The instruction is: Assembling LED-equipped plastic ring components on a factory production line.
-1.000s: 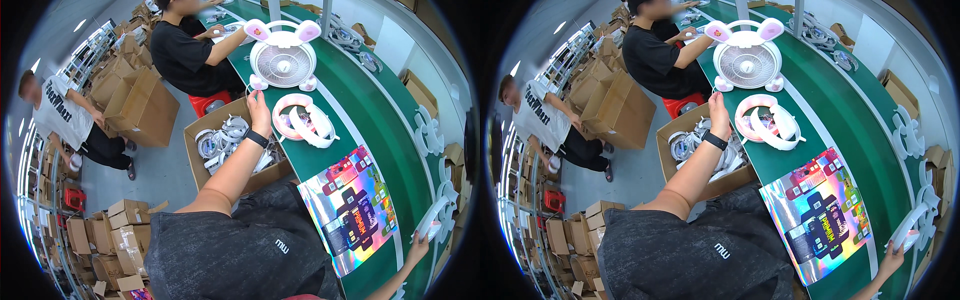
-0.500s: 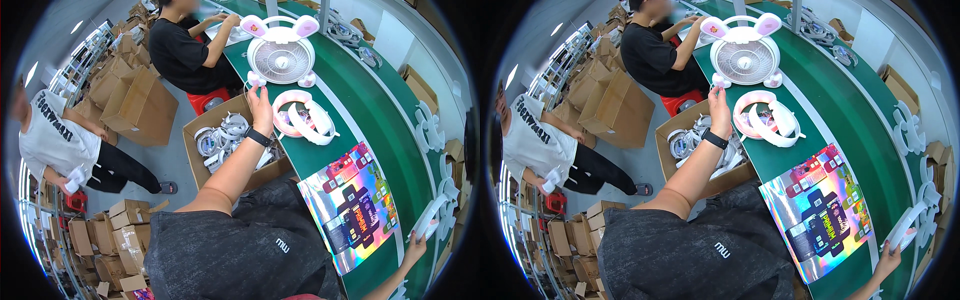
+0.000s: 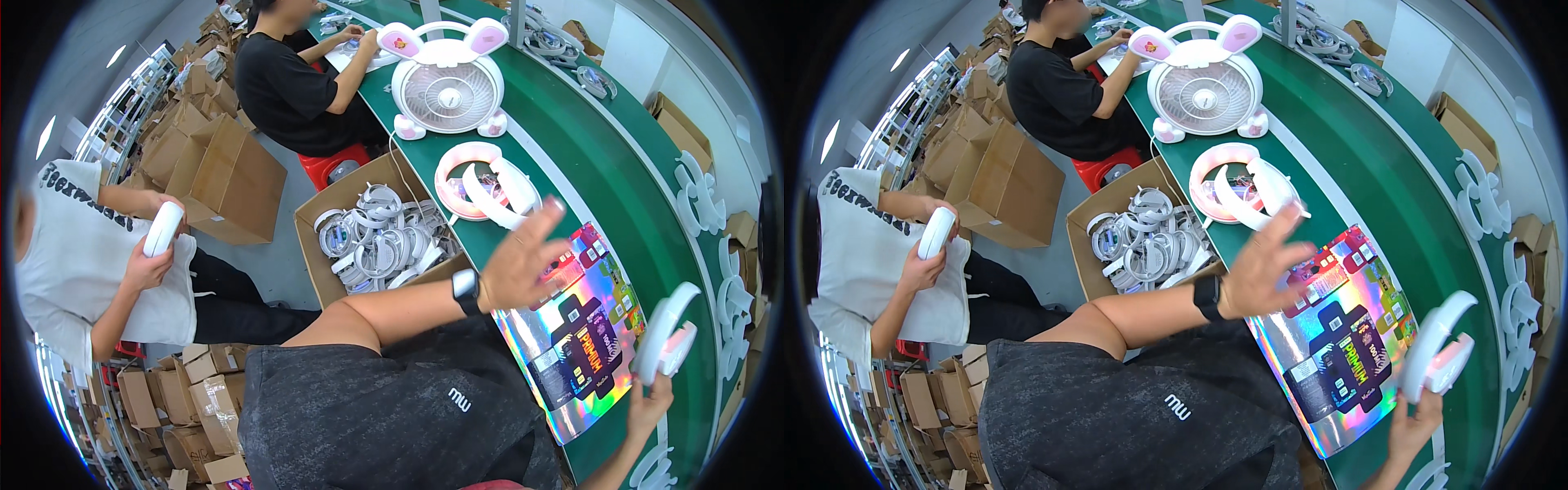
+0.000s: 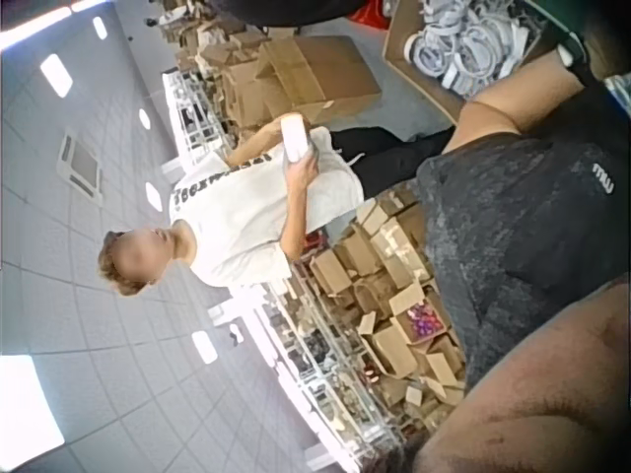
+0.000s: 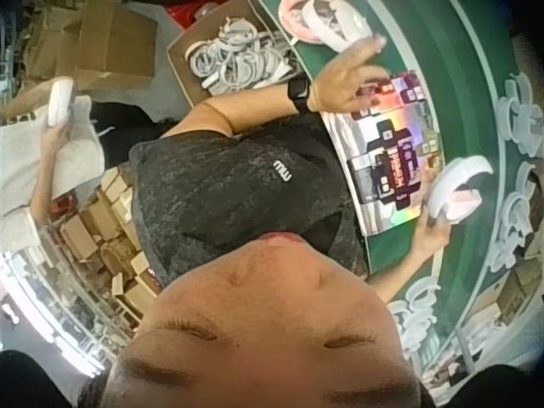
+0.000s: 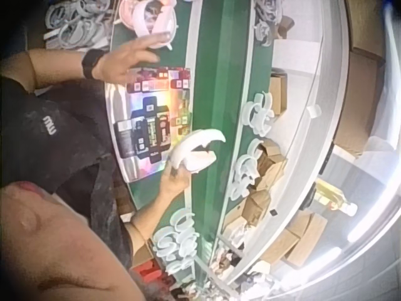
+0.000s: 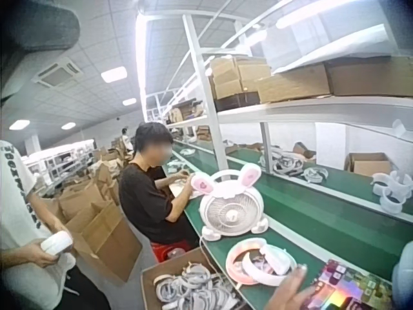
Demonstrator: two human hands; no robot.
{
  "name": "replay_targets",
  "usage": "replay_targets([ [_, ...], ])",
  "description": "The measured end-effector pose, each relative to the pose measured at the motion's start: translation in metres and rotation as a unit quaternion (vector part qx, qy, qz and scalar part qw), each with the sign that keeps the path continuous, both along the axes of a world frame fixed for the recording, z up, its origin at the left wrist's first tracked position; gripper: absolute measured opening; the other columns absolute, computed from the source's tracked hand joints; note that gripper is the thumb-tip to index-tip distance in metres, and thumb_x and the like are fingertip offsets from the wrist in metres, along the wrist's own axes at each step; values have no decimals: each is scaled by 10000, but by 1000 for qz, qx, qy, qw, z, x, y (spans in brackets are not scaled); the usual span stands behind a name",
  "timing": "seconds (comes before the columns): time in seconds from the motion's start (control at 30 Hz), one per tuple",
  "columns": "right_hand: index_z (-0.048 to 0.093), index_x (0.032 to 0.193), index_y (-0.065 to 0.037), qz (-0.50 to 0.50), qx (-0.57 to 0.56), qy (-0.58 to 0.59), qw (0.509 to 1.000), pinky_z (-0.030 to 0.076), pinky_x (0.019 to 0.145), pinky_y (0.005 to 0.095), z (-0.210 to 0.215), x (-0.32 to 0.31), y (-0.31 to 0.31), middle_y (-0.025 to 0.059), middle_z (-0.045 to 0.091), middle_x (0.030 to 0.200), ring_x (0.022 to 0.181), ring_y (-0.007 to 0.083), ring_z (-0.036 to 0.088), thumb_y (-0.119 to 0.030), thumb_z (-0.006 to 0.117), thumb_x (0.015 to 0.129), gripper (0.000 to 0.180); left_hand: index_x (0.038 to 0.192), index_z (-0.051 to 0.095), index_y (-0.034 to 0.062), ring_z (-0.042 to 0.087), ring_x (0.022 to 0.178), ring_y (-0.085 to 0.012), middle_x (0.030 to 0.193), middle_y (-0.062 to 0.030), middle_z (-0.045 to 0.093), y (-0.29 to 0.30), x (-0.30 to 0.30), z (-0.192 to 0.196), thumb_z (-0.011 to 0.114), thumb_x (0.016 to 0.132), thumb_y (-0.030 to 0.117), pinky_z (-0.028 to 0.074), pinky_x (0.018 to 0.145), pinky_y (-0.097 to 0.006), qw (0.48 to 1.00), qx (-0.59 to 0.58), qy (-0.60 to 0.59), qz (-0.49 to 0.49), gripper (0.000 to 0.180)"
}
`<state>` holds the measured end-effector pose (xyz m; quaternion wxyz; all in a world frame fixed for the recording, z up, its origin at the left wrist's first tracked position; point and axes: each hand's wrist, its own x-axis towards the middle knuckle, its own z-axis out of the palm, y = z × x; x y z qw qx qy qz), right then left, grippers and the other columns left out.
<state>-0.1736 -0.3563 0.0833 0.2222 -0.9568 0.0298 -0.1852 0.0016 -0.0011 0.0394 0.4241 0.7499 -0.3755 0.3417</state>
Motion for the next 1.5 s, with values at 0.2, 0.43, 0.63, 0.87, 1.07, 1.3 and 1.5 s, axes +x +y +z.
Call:
replay_targets([
  [0.2,622,815,-34,159,-93,29,982,452,683,458,-9,2,79,147,611,776,753,370,579,-46,725,621,220,1341,437,40,351,1380,-401,1494,-242,335,-46,-40,-22,568,948,354,319,1109,-465,950,-15,250,-186,520],
  [0.43,609,855,-51,167,-43,25,985,459,731,437,-28,-7,103,131,625,809,774,346,595,-64,732,616,269,1380,402,37,575,1109,-285,1264,-171,534,-62,-43,-32,481,1000,306,459,923,-377,854,-7,456,-251,473],
  [0.63,594,959,10,107,6,-5,994,458,652,374,-34,-24,78,152,593,814,746,319,590,-24,700,726,258,1317,492,29,579,1122,-357,1256,-194,575,-66,-38,-40,550,951,308,451,957,-424,868,-25,450,-207,465],
  [0.87,577,1000,31,-73,52,-61,994,458,617,332,-38,-32,57,133,593,821,696,238,585,-96,673,865,208,1264,531,53,588,1075,-336,1206,-155,596,-66,-36,-62,607,873,225,475,911,-419,922,71,337,-179,434],
  [1.07,587,923,10,-153,-56,-36,986,441,616,335,-40,-44,41,117,556,804,678,236,538,-99,706,848,178,1271,537,50,596,1062,-341,1162,-173,613,-66,-25,-52,610,854,198,489,888,-427,900,113,382,-177,448],
  [1.3,561,936,20,-176,7,-75,981,454,731,330,-40,-66,40,113,569,874,781,230,547,-47,721,824,207,1143,625,52,627,934,-339,988,-148,637,-79,-6,-38,592,824,141,506,788,-457,876,250,387,-144,332],
  [1.5,526,1054,12,-228,372,-201,877,444,850,277,-49,-89,28,82,571,1009,916,153,528,0,645,884,208,1097,656,74,629,856,-326,892,-126,620,-69,3,-24,583,811,96,499,722,-446,903,234,331,-143,296],
])
